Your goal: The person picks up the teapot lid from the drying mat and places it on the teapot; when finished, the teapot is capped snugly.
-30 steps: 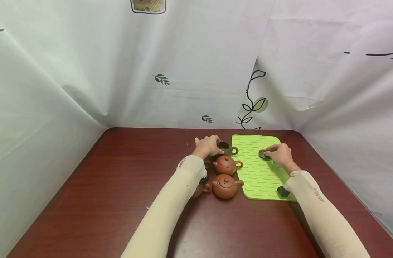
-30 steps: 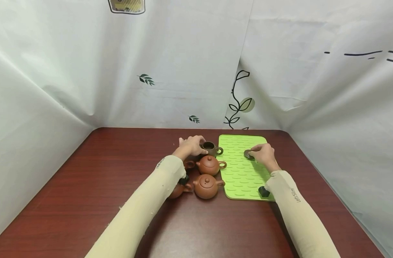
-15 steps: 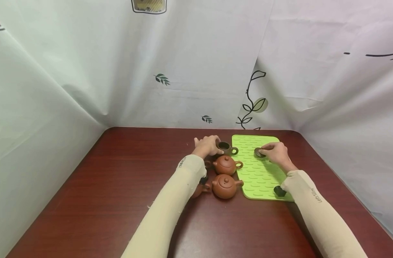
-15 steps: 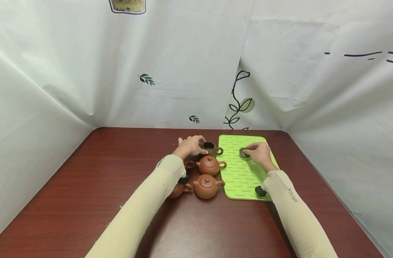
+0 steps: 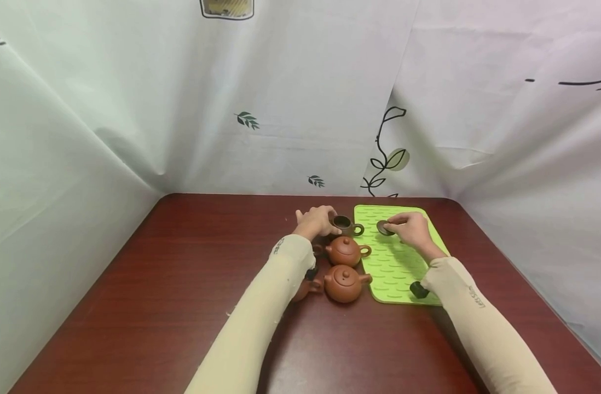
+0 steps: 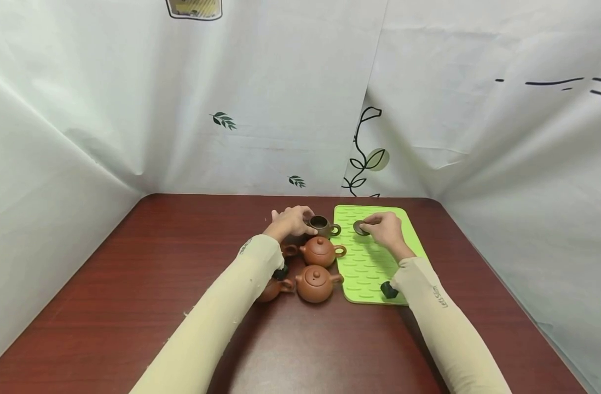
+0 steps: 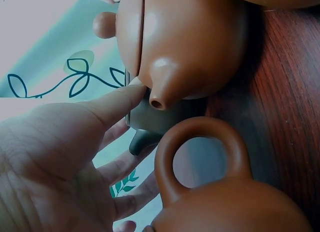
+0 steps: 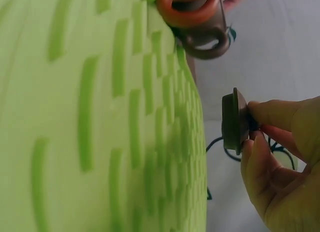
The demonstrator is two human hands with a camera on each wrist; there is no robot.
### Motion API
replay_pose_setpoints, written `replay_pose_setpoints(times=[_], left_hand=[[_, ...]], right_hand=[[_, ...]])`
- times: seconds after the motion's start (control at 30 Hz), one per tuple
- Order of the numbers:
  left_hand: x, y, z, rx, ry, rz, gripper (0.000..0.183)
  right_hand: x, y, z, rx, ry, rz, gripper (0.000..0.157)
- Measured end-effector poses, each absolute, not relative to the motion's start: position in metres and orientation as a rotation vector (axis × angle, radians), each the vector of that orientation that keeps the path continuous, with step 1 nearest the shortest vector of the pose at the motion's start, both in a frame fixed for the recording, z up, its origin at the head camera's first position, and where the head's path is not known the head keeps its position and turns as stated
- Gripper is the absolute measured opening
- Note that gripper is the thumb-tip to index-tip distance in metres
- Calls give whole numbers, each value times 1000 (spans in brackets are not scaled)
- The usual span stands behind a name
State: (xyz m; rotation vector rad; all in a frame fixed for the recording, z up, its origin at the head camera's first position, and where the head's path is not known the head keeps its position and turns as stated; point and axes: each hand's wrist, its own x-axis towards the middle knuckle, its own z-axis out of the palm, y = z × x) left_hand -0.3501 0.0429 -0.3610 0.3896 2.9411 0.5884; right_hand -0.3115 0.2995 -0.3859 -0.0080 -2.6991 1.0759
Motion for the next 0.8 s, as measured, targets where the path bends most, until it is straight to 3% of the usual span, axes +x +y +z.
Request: replay_pose_setpoints(times=[0.8], left_hand=[[-350,46,-360,384,2942,521,50]], right_hand=[[-315,256,-375,44,-2678,1170,25]])
